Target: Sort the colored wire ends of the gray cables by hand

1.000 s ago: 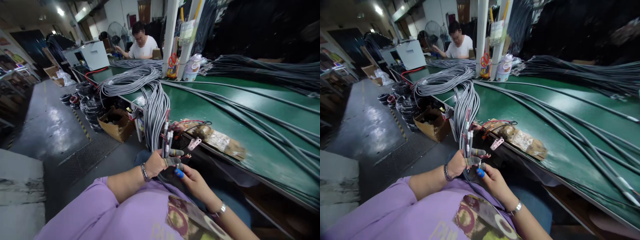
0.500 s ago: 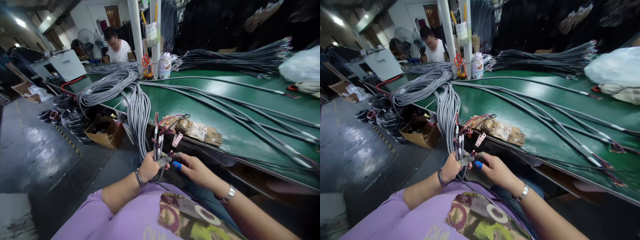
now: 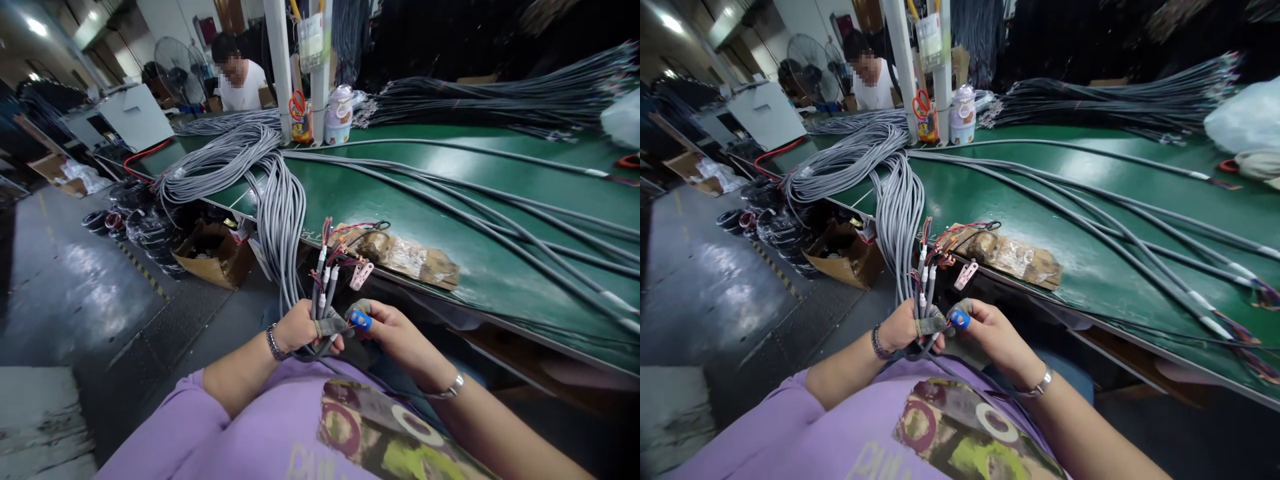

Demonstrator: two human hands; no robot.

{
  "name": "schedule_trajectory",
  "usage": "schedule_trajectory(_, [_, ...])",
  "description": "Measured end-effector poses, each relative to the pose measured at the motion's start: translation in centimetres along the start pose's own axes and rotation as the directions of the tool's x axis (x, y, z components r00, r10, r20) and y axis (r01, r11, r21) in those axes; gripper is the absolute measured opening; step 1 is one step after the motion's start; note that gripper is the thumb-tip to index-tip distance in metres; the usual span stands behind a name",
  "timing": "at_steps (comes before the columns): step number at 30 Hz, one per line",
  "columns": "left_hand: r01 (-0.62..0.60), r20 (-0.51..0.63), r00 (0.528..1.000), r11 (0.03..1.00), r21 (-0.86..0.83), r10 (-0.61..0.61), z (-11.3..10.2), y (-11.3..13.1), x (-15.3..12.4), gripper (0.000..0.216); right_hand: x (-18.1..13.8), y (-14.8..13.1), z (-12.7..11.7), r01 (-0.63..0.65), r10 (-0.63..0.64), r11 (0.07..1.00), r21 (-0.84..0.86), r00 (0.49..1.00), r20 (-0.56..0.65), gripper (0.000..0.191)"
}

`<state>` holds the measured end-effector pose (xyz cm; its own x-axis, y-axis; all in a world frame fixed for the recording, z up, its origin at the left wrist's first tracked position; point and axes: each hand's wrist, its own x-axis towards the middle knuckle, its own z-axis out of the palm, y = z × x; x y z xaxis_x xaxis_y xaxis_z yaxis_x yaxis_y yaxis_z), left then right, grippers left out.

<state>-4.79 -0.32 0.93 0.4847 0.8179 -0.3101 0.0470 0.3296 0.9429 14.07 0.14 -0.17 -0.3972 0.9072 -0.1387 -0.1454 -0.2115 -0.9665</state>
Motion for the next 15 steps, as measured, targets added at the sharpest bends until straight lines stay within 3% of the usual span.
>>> schedule_trajectory(4, [-0.050,-0.105,0.992,0.991,0.127,0.064,0.9,-0.5,-0.4,0.044,0.3,0.0,0.6,-0.068,0.065,0.997,-0.036,0.996,-0.067,0.033])
schedule_trajectory(8, [-0.148,-0.070,0.981,0.924,0.354,0.184,1.0,-1.0,-0.5,0.041,0.3,-0.2,1.1,-0.109,0.094,0.989,-0.100,0.985,-0.142,0.033])
schedule_trajectory(12, [-0.036,-0.007,0.999,0.991,0.128,0.037,0.1,-0.6,-0.1,0.048,0.2,0.0,0.8,-0.036,0.036,0.999,0.004,0.994,-0.104,0.034])
schedule_trajectory(15, [0.031,0.120,0.992,1.000,0.007,-0.031,-1.0,-0.3,0.3,0.051,0.2,0.1,0.4,0.027,-0.027,0.998,0.049,0.999,-0.020,0.030])
